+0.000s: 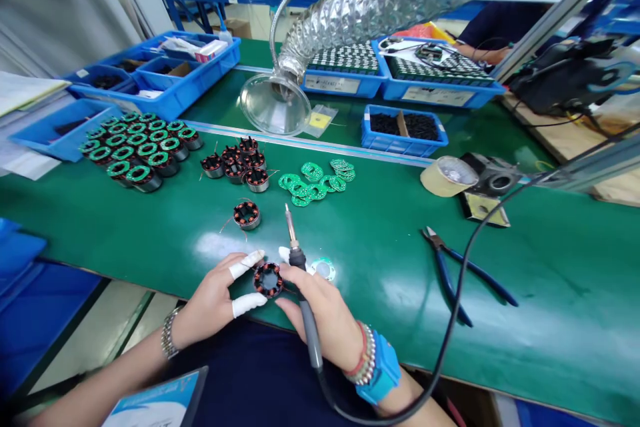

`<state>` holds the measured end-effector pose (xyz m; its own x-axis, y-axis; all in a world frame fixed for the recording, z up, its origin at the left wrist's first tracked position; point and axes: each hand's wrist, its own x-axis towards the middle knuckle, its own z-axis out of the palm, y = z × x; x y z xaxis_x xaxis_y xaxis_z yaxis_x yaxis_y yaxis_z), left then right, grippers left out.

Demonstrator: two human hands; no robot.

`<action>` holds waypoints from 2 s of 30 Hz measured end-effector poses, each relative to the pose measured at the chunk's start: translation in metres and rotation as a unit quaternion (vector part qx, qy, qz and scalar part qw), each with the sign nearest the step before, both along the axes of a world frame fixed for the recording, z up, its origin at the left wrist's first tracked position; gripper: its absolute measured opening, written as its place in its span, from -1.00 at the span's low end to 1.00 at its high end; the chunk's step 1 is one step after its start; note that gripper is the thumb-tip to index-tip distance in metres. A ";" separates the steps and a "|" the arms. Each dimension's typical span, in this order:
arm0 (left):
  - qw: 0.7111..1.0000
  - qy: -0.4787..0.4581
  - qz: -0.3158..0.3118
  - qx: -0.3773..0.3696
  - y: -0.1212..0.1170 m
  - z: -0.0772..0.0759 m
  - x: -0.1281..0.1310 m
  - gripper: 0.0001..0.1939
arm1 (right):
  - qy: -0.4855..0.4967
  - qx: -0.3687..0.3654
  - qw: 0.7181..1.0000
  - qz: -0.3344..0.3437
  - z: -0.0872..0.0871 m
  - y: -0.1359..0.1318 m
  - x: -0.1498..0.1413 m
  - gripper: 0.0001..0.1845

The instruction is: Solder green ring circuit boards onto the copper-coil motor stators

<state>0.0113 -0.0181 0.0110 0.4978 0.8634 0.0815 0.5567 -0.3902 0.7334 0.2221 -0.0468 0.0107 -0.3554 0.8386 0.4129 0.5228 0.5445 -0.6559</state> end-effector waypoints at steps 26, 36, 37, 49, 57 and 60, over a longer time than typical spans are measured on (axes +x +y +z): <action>0.863 -0.353 0.199 -0.303 0.045 0.006 -0.002 -0.58 | -0.295 -0.121 0.797 -0.514 -0.012 -0.006 0.196 -0.24; 0.856 -0.323 0.161 -0.370 0.027 0.016 0.029 -0.67 | -0.248 0.033 0.858 -0.448 0.003 -0.011 0.150 -0.57; 0.853 -0.330 0.170 -0.367 0.027 0.017 0.033 -0.70 | -0.234 0.075 0.871 -0.425 0.006 -0.011 0.138 -0.53; 0.850 -0.356 0.196 -0.335 0.031 0.015 0.048 -0.91 | -0.292 0.108 0.946 -0.090 0.027 0.018 0.045 -0.70; 0.840 -0.369 0.203 -0.341 0.031 0.016 0.048 -0.91 | -0.312 0.103 0.941 -0.082 0.030 0.022 0.037 -0.72; 0.841 -0.368 0.205 -0.340 0.031 0.015 0.048 -0.90 | -0.316 0.108 0.939 -0.080 0.030 0.022 0.038 -0.73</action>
